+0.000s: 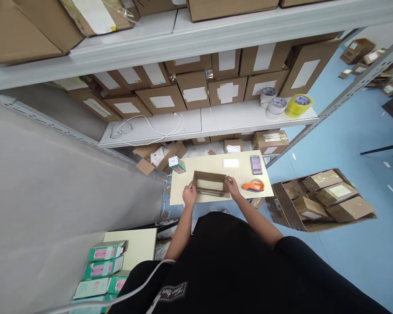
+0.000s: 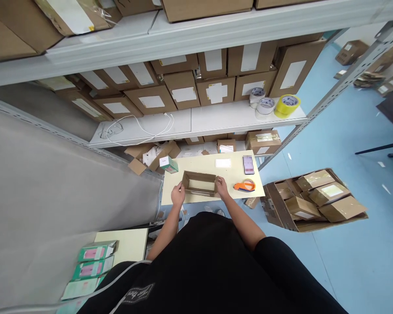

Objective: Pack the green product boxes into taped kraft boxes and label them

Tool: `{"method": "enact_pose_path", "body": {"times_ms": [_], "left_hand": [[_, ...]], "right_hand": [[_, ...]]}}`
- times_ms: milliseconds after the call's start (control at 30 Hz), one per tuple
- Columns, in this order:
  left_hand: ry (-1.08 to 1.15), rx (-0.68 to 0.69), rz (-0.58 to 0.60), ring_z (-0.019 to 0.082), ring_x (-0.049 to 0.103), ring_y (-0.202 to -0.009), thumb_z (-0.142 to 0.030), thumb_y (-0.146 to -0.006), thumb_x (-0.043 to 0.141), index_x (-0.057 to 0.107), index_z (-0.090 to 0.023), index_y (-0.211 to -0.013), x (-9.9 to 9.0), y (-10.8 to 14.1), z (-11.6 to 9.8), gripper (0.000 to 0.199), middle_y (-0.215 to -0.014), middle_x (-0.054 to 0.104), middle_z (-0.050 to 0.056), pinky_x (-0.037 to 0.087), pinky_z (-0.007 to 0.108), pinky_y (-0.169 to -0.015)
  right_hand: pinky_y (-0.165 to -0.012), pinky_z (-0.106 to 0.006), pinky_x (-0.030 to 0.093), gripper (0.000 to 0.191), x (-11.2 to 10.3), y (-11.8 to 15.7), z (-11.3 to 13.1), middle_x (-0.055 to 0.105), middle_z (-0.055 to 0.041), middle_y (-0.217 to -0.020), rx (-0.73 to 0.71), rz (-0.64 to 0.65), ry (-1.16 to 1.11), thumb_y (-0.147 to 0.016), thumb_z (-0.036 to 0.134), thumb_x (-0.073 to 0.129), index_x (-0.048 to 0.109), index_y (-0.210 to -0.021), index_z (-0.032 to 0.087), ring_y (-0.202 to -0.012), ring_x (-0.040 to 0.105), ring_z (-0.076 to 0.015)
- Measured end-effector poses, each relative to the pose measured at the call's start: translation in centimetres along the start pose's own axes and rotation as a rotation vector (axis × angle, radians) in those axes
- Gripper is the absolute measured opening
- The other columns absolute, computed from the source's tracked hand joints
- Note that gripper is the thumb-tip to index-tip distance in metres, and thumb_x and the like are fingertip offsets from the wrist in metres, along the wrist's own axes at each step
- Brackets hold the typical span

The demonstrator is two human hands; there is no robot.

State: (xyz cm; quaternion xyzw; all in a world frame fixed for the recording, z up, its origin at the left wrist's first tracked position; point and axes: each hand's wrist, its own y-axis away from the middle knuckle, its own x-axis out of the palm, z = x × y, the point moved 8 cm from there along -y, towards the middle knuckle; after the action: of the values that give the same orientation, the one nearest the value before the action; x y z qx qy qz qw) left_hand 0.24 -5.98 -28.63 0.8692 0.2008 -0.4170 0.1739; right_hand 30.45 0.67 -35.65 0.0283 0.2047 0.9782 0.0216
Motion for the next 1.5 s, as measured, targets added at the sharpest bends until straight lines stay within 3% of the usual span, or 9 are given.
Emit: {"method": "enact_pose_path", "body": {"times_ms": [233,367,633,833,933,1033,1133,1333,1500], "left_hand": [[0.039,0.066,0.229,0.028,0.045,-0.152,-0.056,-0.106,0.043,0.059,-0.022,-0.152,2.7,1.2,-0.1,0.059,-0.161,0.052,0.009,0.039,0.041,-0.124],[-0.007,0.145,0.352,0.032,0.039,-0.155,-0.064,-0.085,0.075,0.052,-0.022,-0.157,3.7,1.5,0.2,0.087,-0.169,0.041,0.011,0.038,0.040,-0.125],[-0.169,0.167,0.319,0.030,0.054,-0.143,-0.046,-0.094,0.068,0.062,-0.021,-0.148,4.1,0.8,-0.1,0.059,-0.153,0.059,0.013,0.042,0.040,-0.121],[-0.290,0.062,0.163,0.040,0.050,-0.144,-0.050,-0.090,0.073,0.009,-0.031,-0.172,3.0,0.9,-2.2,0.106,-0.178,0.012,0.015,0.053,0.048,-0.106],[-0.352,0.119,0.193,0.042,0.047,-0.144,-0.054,-0.091,0.070,0.012,-0.035,-0.171,3.2,0.4,-3.1,0.101,-0.180,-0.005,0.009,0.055,0.050,-0.104],[-0.349,0.148,0.238,0.041,0.046,-0.145,-0.057,-0.094,0.065,0.031,-0.037,-0.167,3.8,0.1,-2.6,0.083,-0.180,-0.002,0.006,0.054,0.052,-0.106],[-0.325,0.089,0.283,0.039,0.045,-0.146,-0.060,-0.098,0.057,0.044,-0.037,-0.162,4.5,0.5,-1.0,0.069,-0.179,0.013,0.005,0.051,0.053,-0.110],[-0.331,0.005,0.428,0.041,0.055,-0.140,-0.071,-0.091,0.058,0.024,-0.035,-0.170,6.3,1.3,0.4,0.092,-0.179,0.007,0.011,0.052,0.052,-0.107],[-0.359,0.001,0.456,0.039,0.055,-0.142,-0.065,-0.095,0.057,0.022,-0.032,-0.170,7.0,0.4,-0.1,0.089,-0.179,0.003,0.014,0.053,0.048,-0.106]], "right_hand": [[-0.082,-0.034,0.053,0.041,0.0,-2.3,0.6,0.066,-0.0001,-0.081,-0.014,-0.106,-0.006,-0.075,0.062,0.071,0.054,-0.084,0.026,-0.086,0.064,-0.0211],[-0.100,-0.042,0.053,0.039,1.2,-1.5,0.6,0.075,-0.0073,-0.110,-0.056,0.107,0.078,-0.078,0.061,0.072,0.069,-0.091,0.025,-0.111,0.066,-0.0285],[-0.124,-0.056,0.036,0.064,0.5,-0.7,-2.0,0.049,-0.0103,-0.162,-0.038,0.371,0.267,-0.067,0.054,0.090,0.076,-0.124,0.030,-0.155,0.037,-0.0369],[-0.109,-0.048,0.054,0.045,-0.4,-1.2,-2.7,0.065,-0.0083,-0.144,-0.024,0.192,0.391,-0.085,0.044,0.069,0.067,-0.127,0.028,-0.117,0.071,-0.0285],[-0.102,-0.045,0.056,0.064,-0.6,-0.9,-2.4,0.069,-0.0086,-0.137,-0.026,0.119,0.433,-0.087,0.039,0.065,0.051,-0.149,0.028,-0.100,0.074,-0.0260],[-0.101,-0.046,0.055,0.079,-0.5,-0.4,-1.4,0.068,-0.0111,-0.136,-0.099,0.108,0.458,-0.089,0.040,0.063,0.038,-0.162,0.027,-0.100,0.073,-0.0287],[-0.103,-0.047,0.053,0.069,0.0,0.1,-0.9,0.068,-0.0086,-0.136,-0.158,0.158,0.502,-0.090,0.042,0.062,0.049,-0.158,0.032,-0.109,0.070,-0.0315],[-0.113,-0.051,0.047,0.058,0.4,0.0,-1.3,0.068,-0.0027,-0.142,-0.105,0.293,0.393,-0.086,0.047,0.070,0.065,-0.142,0.035,-0.128,0.063,-0.0326],[-0.122,-0.051,0.039,0.064,-5.5,-1.5,0.0,0.063,-0.0106,-0.148,-0.157,0.064,0.398,-0.079,0.040,0.069,0.064,-0.140,0.023,-0.141,0.053,-0.0321]]}}
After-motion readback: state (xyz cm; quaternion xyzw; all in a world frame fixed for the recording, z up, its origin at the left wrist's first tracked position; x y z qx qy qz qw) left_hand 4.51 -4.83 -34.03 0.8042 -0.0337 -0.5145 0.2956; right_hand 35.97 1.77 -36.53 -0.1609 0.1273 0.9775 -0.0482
